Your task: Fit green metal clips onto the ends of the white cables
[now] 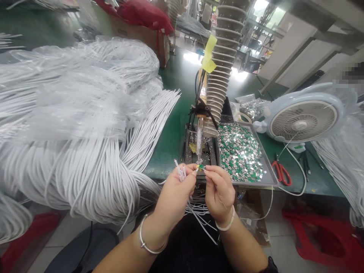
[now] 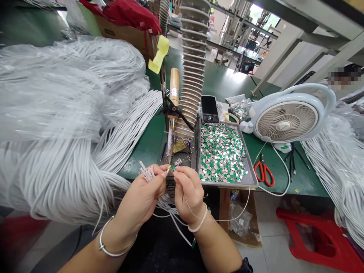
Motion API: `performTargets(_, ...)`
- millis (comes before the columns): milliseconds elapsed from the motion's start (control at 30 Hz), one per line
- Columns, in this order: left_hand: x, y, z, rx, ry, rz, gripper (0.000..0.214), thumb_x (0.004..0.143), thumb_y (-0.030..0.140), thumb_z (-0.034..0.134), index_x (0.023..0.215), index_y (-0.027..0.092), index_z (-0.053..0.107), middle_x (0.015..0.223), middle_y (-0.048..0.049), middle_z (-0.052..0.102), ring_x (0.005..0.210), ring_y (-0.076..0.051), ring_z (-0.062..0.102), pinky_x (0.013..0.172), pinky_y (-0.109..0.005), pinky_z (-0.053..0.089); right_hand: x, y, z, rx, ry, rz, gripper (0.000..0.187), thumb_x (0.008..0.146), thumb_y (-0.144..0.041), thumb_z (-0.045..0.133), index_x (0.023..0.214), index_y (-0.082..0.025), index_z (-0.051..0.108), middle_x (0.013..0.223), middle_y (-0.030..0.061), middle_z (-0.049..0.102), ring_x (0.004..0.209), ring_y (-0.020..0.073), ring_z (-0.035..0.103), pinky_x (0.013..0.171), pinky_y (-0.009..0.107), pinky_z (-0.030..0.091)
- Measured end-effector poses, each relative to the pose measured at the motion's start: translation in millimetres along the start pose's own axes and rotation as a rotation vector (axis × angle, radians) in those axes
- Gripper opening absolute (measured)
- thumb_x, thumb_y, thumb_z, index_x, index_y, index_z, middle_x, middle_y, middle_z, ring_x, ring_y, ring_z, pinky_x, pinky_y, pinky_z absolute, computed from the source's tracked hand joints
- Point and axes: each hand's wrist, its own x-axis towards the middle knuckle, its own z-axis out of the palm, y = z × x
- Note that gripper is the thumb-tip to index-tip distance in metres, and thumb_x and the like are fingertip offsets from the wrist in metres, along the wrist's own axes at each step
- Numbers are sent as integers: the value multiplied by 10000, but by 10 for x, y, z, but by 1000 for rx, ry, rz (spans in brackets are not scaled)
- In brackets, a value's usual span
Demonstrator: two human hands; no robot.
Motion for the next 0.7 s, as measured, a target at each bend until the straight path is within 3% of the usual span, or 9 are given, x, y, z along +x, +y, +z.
performTargets(700, 26, 74, 41, -30, 5, 24, 178, 715, 144, 570, 629, 184, 418, 427, 119, 350, 366, -18, 238, 397, -158, 191, 85, -12, 53, -28, 19, -28, 290, 845, -45, 479, 1066, -211, 566, 970, 89, 602, 920, 190, 613, 765, 370, 565)
